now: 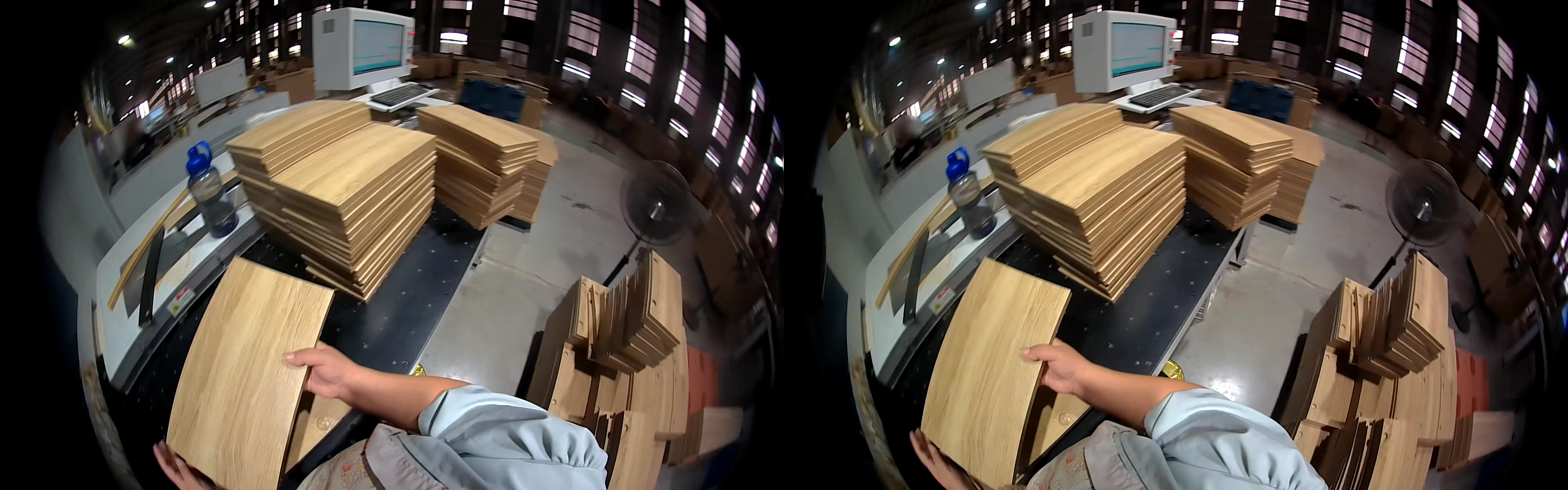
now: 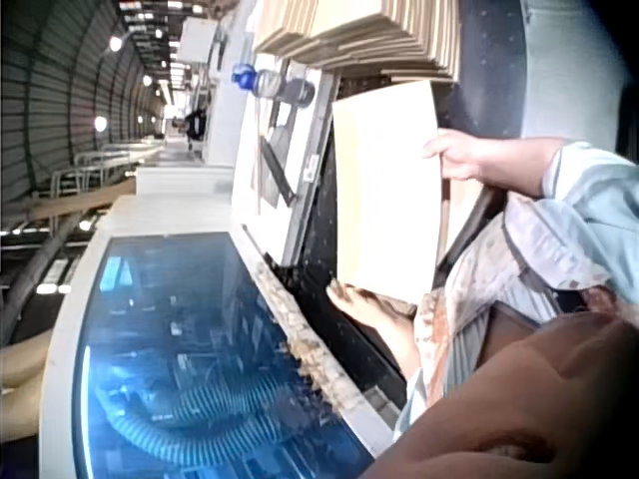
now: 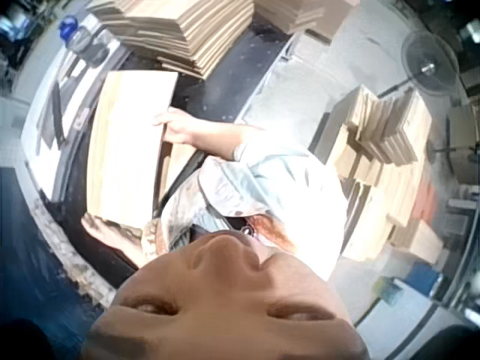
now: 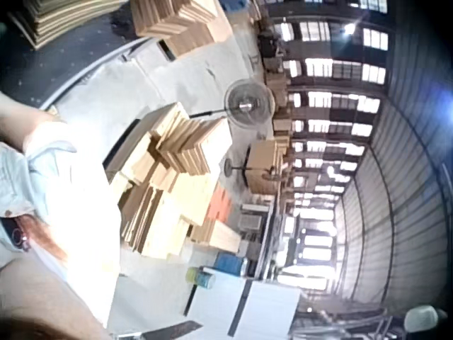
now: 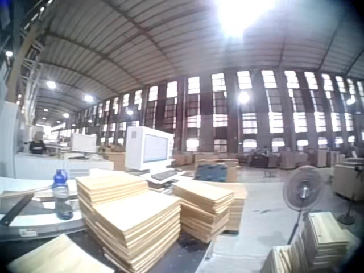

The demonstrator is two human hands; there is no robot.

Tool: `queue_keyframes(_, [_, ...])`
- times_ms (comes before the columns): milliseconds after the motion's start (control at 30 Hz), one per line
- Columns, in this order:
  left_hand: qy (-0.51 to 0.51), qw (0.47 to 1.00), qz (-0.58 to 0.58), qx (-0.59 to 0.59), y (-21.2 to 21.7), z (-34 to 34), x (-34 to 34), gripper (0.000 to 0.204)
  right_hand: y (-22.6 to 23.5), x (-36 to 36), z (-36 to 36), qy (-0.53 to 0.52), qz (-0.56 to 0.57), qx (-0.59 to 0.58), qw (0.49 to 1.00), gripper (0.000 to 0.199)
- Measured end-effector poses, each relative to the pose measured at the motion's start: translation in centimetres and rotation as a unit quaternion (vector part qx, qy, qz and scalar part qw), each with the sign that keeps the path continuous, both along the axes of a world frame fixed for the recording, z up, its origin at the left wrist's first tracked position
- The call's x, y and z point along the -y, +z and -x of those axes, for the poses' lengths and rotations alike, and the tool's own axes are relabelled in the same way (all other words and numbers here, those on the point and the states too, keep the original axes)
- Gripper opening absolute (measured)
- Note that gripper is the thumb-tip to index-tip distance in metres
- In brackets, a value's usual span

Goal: The person picks up wood planks one at a time from a stack, handles them by turning them over to check both sides, and places them onto a separate pile on the floor.

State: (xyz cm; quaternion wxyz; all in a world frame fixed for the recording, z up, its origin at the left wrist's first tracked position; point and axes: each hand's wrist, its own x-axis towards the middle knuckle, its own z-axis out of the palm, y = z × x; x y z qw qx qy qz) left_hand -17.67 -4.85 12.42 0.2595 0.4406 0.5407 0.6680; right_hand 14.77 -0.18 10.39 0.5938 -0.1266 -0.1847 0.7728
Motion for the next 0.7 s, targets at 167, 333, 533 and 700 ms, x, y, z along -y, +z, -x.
queue_keyframes(167, [-0.1,0.903,-0.157,-0.387,-0.1,0.7,0.0,0.061,0.9,0.9,-0.5,0.002,0.026,-0.024,0.999,0.051])
queue_keyframes(333, [-0.167,0.737,-0.278,-0.592,5.3,0.9,-0.2,0.066,4.8,0.6,-0.4,0.029,-0.116,0.073,0.99,0.061])
queue_keyframes(533, [-0.251,0.946,-0.147,0.146,-3.1,4.6,-1.3,0.053,5.8,-3.8,-0.8,-0.024,-0.208,0.238,0.948,0.073])
queue_keyframes(700, [-0.286,0.918,-0.048,0.27,-3.5,-0.1,-1.2,0.05,0.0,-2.4,0.1,0.075,-0.158,-0.049,0.983,0.047])
